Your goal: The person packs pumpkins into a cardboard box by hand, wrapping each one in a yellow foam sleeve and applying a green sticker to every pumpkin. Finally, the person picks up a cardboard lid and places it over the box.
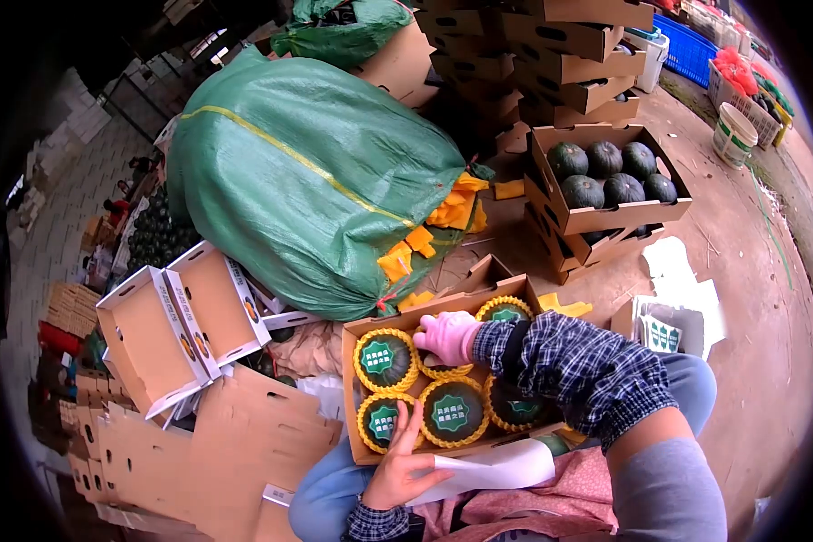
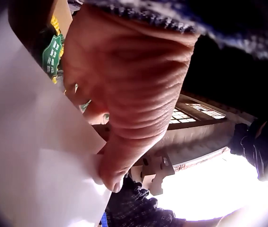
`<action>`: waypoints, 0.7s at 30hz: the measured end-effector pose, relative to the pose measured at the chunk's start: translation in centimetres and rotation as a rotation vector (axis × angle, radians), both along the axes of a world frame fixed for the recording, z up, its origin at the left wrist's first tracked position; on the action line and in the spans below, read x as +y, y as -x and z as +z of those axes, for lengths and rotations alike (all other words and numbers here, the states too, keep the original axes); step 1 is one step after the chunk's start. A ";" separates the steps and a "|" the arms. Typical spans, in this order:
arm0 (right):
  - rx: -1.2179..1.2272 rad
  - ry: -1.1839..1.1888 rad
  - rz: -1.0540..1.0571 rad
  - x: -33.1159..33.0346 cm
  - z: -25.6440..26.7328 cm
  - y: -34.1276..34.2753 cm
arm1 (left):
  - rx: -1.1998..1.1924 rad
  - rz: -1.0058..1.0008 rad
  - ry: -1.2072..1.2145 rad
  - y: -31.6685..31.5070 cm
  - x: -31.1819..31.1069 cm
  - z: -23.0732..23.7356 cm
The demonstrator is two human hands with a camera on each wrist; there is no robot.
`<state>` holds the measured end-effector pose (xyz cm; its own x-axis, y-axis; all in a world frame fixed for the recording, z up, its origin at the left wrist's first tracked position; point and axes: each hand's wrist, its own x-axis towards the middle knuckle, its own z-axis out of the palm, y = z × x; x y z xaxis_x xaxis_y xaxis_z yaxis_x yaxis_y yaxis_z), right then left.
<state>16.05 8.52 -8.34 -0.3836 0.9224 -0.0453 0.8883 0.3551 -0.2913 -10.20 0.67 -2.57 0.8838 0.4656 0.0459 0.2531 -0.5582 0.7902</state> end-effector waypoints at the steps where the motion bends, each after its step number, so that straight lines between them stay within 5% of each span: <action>1: -0.039 0.016 -0.028 -0.5 0.3 0.5 | 0.037 0.077 -0.054 1.1 0.0 -0.1; 4: -0.123 0.217 -0.057 -3.3 7.0 1.4 | 0.114 0.252 0.009 4.2 0.4 -2.7; 5: 0.034 0.406 0.013 -4.9 9.4 1.7 | -0.013 0.277 0.135 4.2 0.2 -2.0; 7: 0.385 0.638 0.270 -9.3 11.5 1.2 | -0.175 0.199 0.262 2.4 0.2 1.9; 8: 0.361 0.714 0.265 -11.0 12.7 1.0 | -0.233 0.175 0.282 1.2 0.4 3.5; 9: 0.308 0.547 0.297 -12.8 11.9 -0.1 | -0.309 -0.022 0.367 0.8 1.8 3.8; 11: 0.670 0.545 0.236 -15.2 13.5 -5.7 | -0.582 -0.119 0.680 -0.7 4.8 1.8; 12: 0.917 0.404 0.110 -17.0 13.0 -9.1 | -0.529 0.106 0.452 -2.1 6.3 1.2; 13: 1.511 0.282 -0.313 -19.0 12.3 -10.8 | -0.226 0.296 0.091 -2.8 8.3 -0.2; 15: 1.318 -0.026 -0.623 -19.6 13.0 -15.9 | 0.251 0.439 -0.487 -4.1 10.6 -4.6; 16: 1.196 -0.089 -0.702 -19.1 12.8 -18.1 | 0.591 0.348 -0.370 -4.1 11.5 -6.3; 21: 0.882 -0.120 -0.770 -14.7 10.4 -23.5 | 0.652 0.287 -0.339 -4.0 10.5 -4.8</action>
<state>39.55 -6.20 2.05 0.4217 0.9047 0.0601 0.3880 -0.1201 -0.9138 -6.19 11.13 -7.38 0.6286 0.7329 -0.2602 0.7775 -0.5851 0.2306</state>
